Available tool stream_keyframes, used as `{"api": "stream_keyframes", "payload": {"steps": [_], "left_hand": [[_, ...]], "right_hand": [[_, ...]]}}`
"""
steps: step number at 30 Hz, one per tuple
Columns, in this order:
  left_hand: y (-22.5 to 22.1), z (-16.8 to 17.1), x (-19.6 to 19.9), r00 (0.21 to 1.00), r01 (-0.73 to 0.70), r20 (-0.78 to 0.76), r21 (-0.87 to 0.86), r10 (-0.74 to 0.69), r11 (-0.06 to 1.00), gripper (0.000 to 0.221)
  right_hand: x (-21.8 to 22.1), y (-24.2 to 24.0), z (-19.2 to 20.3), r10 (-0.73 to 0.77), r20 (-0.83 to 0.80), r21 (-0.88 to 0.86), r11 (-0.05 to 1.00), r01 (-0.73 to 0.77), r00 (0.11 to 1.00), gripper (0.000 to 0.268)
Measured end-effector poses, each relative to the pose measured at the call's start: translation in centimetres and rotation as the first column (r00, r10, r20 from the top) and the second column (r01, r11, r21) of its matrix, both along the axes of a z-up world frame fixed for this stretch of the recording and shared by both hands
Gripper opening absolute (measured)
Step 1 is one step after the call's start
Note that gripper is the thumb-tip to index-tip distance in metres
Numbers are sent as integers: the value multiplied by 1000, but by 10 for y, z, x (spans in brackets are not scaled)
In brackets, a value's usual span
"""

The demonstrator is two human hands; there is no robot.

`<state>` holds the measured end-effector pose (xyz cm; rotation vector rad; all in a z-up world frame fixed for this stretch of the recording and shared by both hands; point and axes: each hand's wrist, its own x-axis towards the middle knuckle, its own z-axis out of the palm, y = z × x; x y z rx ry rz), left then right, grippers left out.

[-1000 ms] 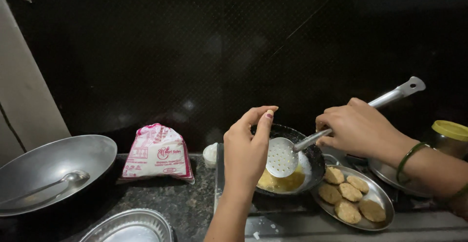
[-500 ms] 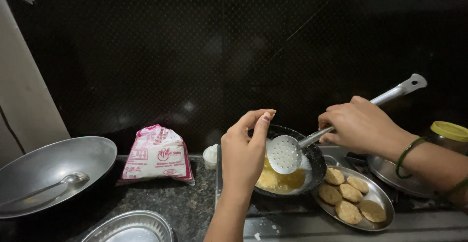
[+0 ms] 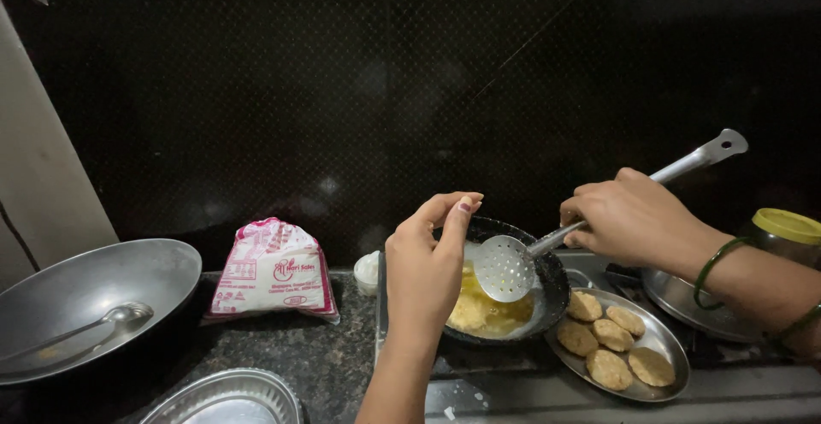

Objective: The person drops pieces of dough into a pan of hot oil by hand, then uses a skimmer to move the pieces and lift them out of the oil.

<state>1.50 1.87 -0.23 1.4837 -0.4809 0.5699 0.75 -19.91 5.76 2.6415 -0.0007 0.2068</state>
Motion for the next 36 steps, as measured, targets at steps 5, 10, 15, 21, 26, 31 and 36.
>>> {"api": "stream_keyframes", "payload": {"steps": [5,10,15,21,26,31,36], "left_hand": [[0,2,-2,999,0,-41,25,1,1000,28],[-2,1,1,1000,18,-12,4,-18,1000,28],[-4,-1,3,999,22,-25,6,-22,1000,28],[-2,-1,-1,999,12,-46,9,-12,1000,28],[-5,4,-8,973,-17,-228,100,39,995,27],[-20,0,-14,976,22,-219,60,-8,998,25],[-33,1,-29,956,106,-283,67,-83,992,27]], "right_hand": [[1,0,0,-53,-19,-19,998,53,998,29],[0,0,2,-29,-6,-9,1000,29,1000,28],[1,-3,2,-50,-3,-12,999,50,999,28],[1,-15,4,0,146,91,996,-14,989,31],[-4,-17,-2,27,361,156,984,-89,932,28],[-10,14,-7,-309,285,555,825,106,907,29],[-17,45,-14,-449,192,825,555,104,873,27]]}}
